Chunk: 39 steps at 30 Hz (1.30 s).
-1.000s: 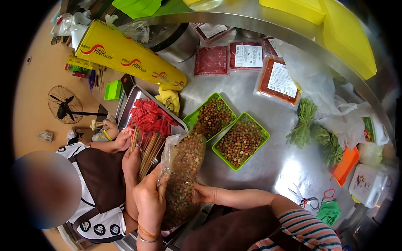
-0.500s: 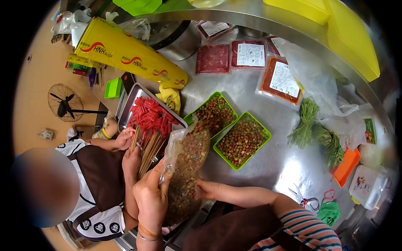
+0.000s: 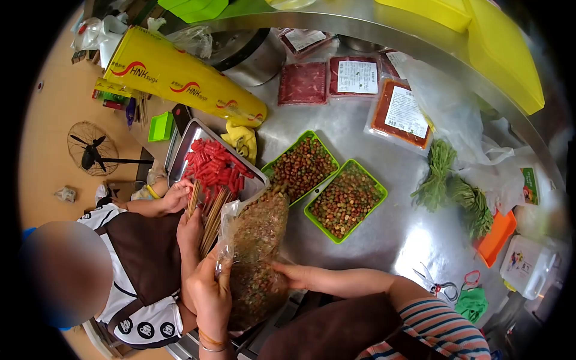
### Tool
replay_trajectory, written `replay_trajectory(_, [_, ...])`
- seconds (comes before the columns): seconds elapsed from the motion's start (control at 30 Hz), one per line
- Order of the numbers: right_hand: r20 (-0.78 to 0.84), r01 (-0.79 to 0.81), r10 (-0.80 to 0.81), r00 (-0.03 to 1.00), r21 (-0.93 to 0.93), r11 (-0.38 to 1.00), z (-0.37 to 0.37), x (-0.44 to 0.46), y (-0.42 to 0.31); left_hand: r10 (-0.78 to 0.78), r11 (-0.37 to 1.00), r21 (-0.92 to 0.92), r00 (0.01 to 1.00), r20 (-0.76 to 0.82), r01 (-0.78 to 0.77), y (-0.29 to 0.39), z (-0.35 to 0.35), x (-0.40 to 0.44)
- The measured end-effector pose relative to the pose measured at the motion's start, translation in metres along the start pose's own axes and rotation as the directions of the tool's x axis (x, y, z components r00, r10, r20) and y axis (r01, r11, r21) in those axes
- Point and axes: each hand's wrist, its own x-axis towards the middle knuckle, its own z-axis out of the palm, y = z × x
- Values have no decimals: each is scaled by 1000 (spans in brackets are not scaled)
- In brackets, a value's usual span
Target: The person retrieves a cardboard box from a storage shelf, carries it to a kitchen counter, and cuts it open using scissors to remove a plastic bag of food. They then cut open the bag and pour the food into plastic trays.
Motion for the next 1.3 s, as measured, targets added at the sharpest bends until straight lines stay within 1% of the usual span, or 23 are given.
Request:
replay_trajectory(0.07, [-73, 45, -46, 996, -14, 999, -5, -1, 0, 30, 999, -40, 999, -39, -32, -9, 5, -3])
replay_trajectory(0.2, [-104, 76, -88, 991, -116, 990, -13, -6, -10, 22, 993, -112, 999, -37, -26, -28, 12, -13])
replay_trajectory(0.27, [-52, 166, -181, 982, -211, 963, -11, -11, -17, 3, 949, -314, 994, -107, -36, -48, 22, -22])
replay_trajectory(0.3, [-50, 165, -180, 983, -218, 962, -5, -16, -22, 3, 948, -315, 993, -114, -39, -54, 24, -26])
replay_trajectory(0.37, [-144, 190, -251, 957, -343, 920, 6, -26, -28, -78, 901, -433, 992, -100, 28, -66, 29, -35])
replay_trajectory(0.4, [-141, 186, -249, 958, -353, 917, 7, -28, -30, -73, 844, -536, 992, -103, 7, -67, 33, -36])
replay_trajectory(0.43, [-168, 182, -264, 950, -392, 902, 8, -31, -33, -75, 842, -540, 990, -115, 1, -70, 35, -39])
replay_trajectory(0.5, [-192, 172, -280, 941, -441, 881, 14, -38, -38, -117, 750, -660, 991, -70, 42, -77, 38, -48])
replay_trajectory(0.53, [-208, 170, -312, 927, -509, 844, 21, -43, -41, -52, 768, -639, 992, -113, -32, -75, 38, -50])
replay_trajectory(0.57, [-222, 162, -344, 912, -577, 801, 26, -46, -42, -54, 764, -644, 990, -127, -41, -80, 40, -54])
replay_trajectory(0.6, [-222, 169, -382, 897, -626, 761, 30, -47, -41, -95, 716, -698, 989, -117, -13, -84, 42, -59])
replay_trajectory(0.63, [-218, 163, -379, 899, -638, 753, 36, -50, -39, -107, 691, -722, 982, -156, -39, -86, 44, -64])
replay_trajectory(0.7, [-231, 140, -471, 851, -764, 630, 53, -59, -31, -125, 662, -745, 969, -212, -77, -87, 44, -75])
replay_trajectory(0.83, [-113, 212, -540, 834, -837, 504, 79, -76, -14, -36, 694, -697, 958, -284, -180, -102, 41, -102])
replay_trajectory(0.9, [-95, 117, -655, 749, -955, 272, 85, -86, -5, -110, 333, -928, 970, -215, -168, -114, 55, -120])
replay_trajectory(0.93, [-87, 117, -658, 748, -959, 260, 93, -95, 0, -94, 366, -918, 976, -197, -150, -105, 52, -125])
replay_trajectory(0.97, [-57, 136, -694, 718, -966, 220, 104, -108, 3, -27, 294, -936, 977, -210, -193, -94, 53, -126])
replay_trajectory(1.03, [-28, 147, -751, 660, -975, 165, 116, -135, 7, 60, 251, -950, 982, -178, -188, -85, 65, -127])
replay_trajectory(1.07, [1, 163, -784, 621, -978, 128, 118, -150, 10, 170, 256, -935, 964, -205, -244, -72, 66, -123])
replay_trajectory(1.1, [29, 173, -816, 578, -981, 87, 119, -165, 13, 196, 230, -943, 961, -196, -239, -60, 70, -119])
replay_trajectory(1.13, [67, 169, -862, 503, -985, 22, 119, -180, 16, 225, 218, -950, 959, -173, -223, -48, 75, -116])
replay_trajectory(1.2, [63, 149, -898, 436, -989, 3, 113, -212, 20, 284, 179, -966, 950, -130, -186, -27, 86, -111])
replay_trajectory(1.3, [62, 87, -945, 321, -996, -35, 113, -259, 29, 525, 87, -979, 844, -113, -186, 2, 99, -103])
